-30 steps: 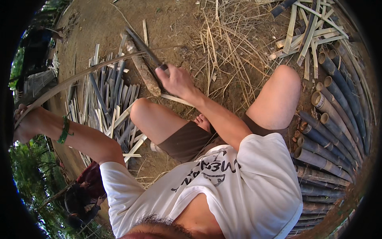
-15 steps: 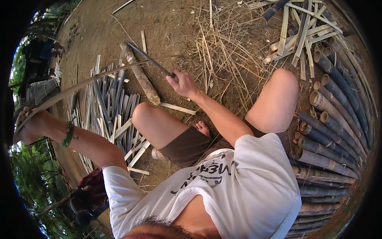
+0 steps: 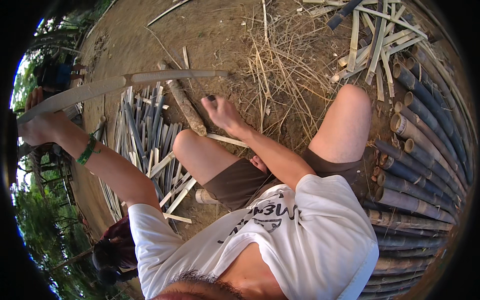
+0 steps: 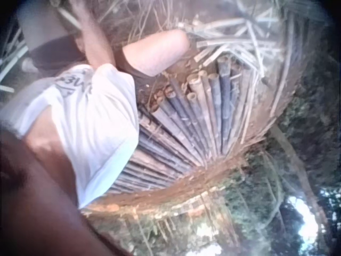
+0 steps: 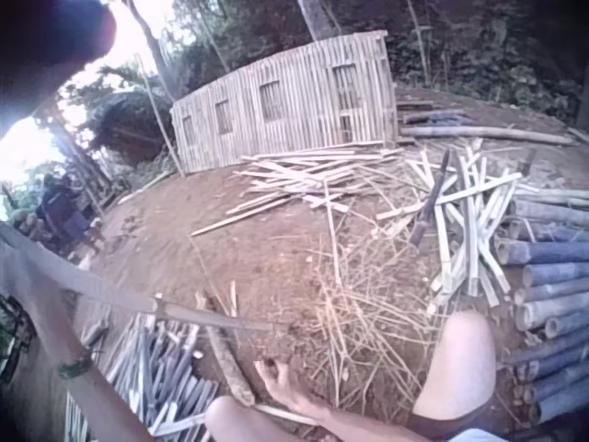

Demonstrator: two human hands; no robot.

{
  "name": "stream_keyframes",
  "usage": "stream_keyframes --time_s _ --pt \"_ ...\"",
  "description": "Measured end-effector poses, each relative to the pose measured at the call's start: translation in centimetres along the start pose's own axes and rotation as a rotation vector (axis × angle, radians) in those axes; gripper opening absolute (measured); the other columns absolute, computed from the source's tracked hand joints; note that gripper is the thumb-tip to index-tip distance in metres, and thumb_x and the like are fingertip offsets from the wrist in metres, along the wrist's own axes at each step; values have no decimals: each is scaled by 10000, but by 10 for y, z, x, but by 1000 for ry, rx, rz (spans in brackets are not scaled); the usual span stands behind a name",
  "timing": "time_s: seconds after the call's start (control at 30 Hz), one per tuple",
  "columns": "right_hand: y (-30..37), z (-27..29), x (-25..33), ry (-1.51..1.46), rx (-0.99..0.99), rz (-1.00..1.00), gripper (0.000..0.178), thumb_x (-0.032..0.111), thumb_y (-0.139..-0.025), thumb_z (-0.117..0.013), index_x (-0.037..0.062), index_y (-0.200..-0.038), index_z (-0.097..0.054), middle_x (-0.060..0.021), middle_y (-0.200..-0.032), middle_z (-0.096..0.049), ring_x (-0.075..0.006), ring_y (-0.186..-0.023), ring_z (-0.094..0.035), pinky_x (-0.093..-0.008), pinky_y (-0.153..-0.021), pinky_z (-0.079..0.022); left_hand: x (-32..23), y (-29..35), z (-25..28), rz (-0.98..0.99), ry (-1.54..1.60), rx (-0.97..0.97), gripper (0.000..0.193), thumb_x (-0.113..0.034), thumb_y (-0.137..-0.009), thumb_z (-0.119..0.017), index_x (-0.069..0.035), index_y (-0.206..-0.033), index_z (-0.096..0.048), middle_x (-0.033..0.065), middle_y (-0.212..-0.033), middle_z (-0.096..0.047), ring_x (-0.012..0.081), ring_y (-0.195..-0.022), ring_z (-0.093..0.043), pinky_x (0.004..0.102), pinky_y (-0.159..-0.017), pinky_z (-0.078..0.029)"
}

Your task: The person uses two large knives to shave and smooth long strips of bamboo, repeatedly running the blades along the surface of the strips while sitting on the ground.

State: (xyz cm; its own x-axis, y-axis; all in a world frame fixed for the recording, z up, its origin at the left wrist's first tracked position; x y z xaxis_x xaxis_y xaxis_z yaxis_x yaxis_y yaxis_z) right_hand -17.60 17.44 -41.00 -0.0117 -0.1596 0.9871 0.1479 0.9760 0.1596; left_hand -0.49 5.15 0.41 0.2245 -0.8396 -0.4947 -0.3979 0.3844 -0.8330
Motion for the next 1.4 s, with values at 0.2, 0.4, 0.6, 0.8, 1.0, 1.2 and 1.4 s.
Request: stream_keyframes --time_s 0.2,0.4,0.6,0.8,1.0,1.2,1.4 --pt "0 -26 22 73 -62 331 488 487 -988 -477 35 -830 -573 -42 -538 -571 -186 -350 -487 -349 -354 -374 32 -39 22 77 104 124 764 -681 -965 -136 68 -983 -279 172 -713 -498 218 -545 -464 330 -458 -408" --pt "-59 16 -92 336 -172 8 538 543 -984 -429 42 -868 -587 -3 -545 -541 -149 -477 -537 -347 -426 -444 23 -25 -8 78 54 131 751 -707 -937 -179 20 -870 -354 128 -666 -434 222 -540 -427 334 -495 -396" --pt "-41 5 -48 209 -4 191 535 552 -993 -397 72 -787 -513 48 -550 -469 -89 -394 -388 -292 -301 -296 32 -48 33 156 154 179 435 -465 -890 -316 -71 -714 -359 93 -656 -383 189 -513 -323 312 -490 -306" --pt "-78 48 -110 360 -67 -207 561 576 -980 -397 54 -869 -569 47 -540 -465 -78 -386 -349 -282 -319 -286 55 -66 40 175 43 138 456 -387 -867 -305 43 -839 -455 181 -832 -498 269 -736 -513 376 -688 -461" --pt "-51 34 -102 273 79 38 576 587 -971 -398 48 -922 -593 17 -561 -495 -118 -446 -466 -315 -353 -332 102 -115 129 325 675 694 530 -334 -913 -337 147 -1098 -461 265 -1105 -559 367 -1025 -588 428 -915 -516" --pt "-61 53 -131 180 21 -299 543 586 -962 -470 72 -812 -561 -4 -611 -528 -136 -533 -573 -374 -501 -485 56 -77 77 220 672 566 475 -475 -932 -456 -23 -817 -546 111 -763 -599 206 -571 -580 273 -481 -472" --pt "-52 48 -110 107 -23 -77 556 572 -961 -467 52 -792 -567 -23 -569 -527 -188 -460 -501 -385 -468 -417 44 -60 61 326 798 500 459 -502 -911 -494 -113 -667 -522 5 -558 -513 123 -388 -418 257 -393 -373"
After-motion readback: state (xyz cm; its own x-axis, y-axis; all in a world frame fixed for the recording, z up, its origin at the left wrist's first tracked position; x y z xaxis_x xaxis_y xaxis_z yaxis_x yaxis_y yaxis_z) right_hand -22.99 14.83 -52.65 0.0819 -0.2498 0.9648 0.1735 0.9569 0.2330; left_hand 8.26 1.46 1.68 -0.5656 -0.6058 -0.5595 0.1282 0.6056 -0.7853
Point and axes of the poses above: each hand's wrist, its own y-axis away from the middle knuckle, its own z-axis out of the back of the hand, x = y × z, the point moved 2 cm from there along -y, towards the middle knuckle
